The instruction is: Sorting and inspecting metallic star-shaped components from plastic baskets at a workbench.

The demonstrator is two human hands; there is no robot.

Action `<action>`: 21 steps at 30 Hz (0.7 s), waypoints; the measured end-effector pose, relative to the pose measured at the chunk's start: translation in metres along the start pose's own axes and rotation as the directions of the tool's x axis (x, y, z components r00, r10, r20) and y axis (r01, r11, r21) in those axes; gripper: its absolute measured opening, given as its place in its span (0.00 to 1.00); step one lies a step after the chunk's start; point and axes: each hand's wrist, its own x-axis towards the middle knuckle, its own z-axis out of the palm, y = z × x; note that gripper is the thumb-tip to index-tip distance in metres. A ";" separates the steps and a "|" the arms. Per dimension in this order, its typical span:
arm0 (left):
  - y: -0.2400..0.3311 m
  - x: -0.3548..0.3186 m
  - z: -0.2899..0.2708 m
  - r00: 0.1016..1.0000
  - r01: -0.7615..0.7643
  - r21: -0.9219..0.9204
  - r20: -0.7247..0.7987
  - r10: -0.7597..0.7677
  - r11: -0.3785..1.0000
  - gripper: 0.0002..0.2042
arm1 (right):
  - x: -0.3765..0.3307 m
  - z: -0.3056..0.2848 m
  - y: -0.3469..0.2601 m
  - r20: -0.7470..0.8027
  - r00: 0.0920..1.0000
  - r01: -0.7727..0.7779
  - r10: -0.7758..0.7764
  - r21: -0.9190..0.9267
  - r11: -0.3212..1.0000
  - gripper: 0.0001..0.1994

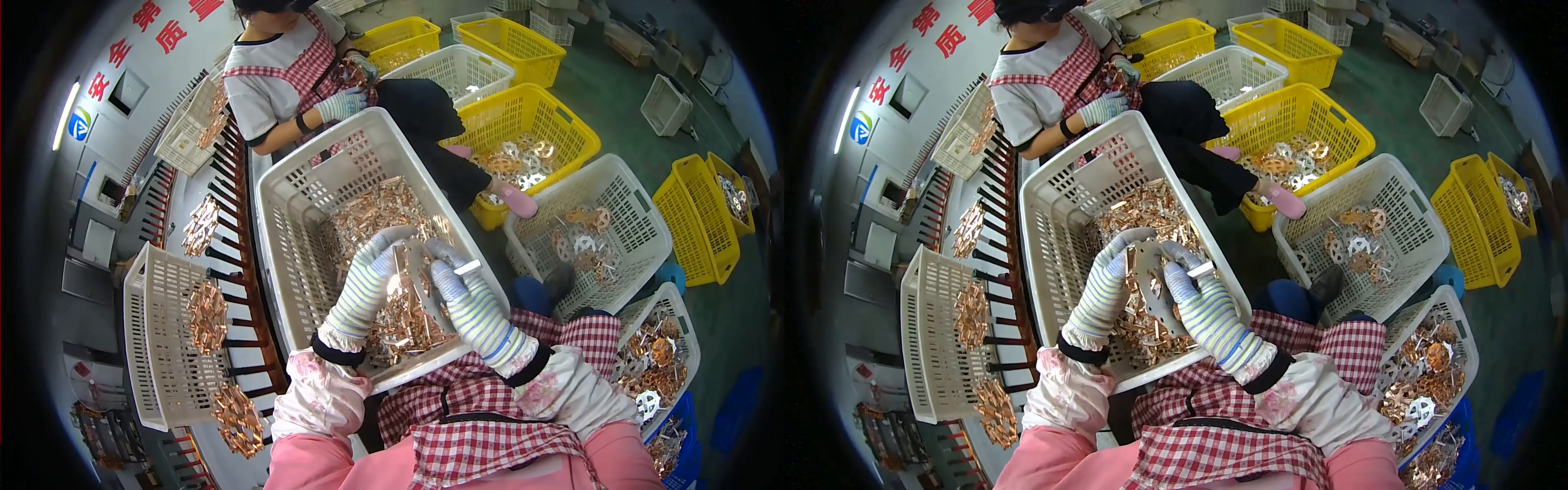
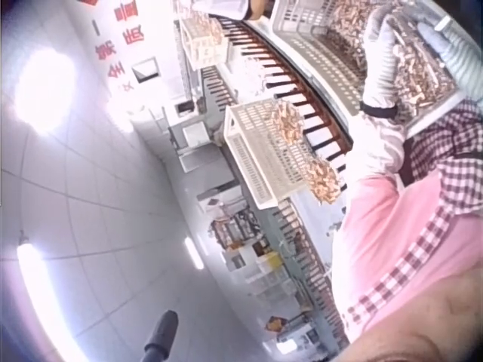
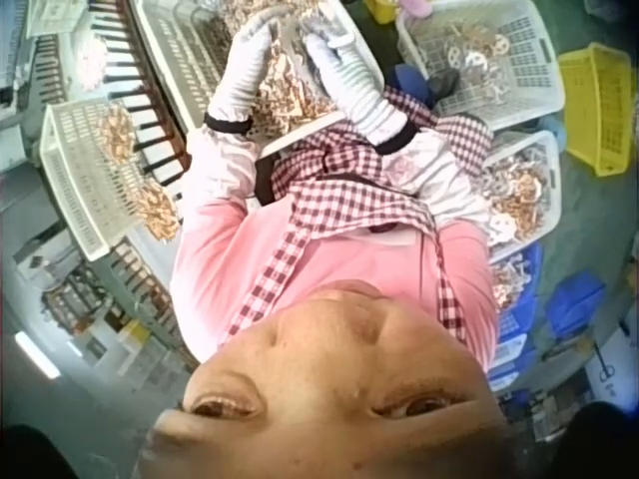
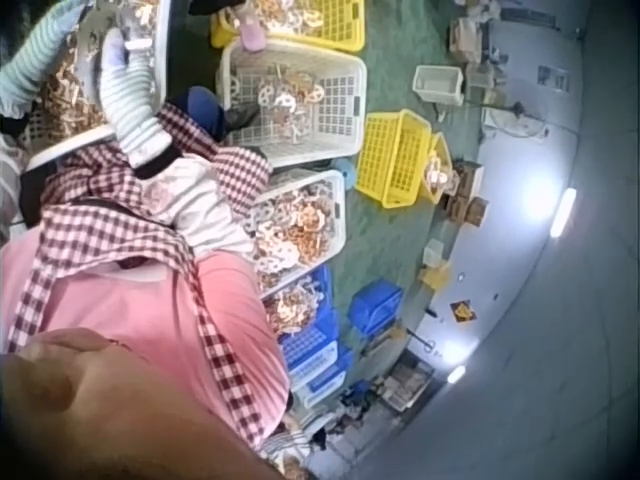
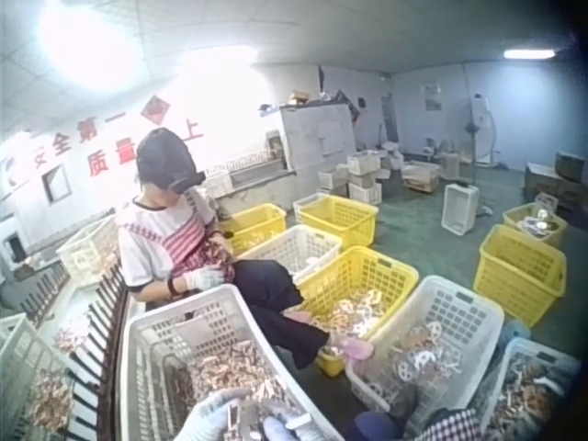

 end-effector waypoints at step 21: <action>-0.002 0.005 0.000 0.995 0.059 0.294 -0.100 -0.031 0.954 0.05 | 0.006 -0.010 0.011 0.345 0.927 -0.238 0.150 0.228 0.944 0.25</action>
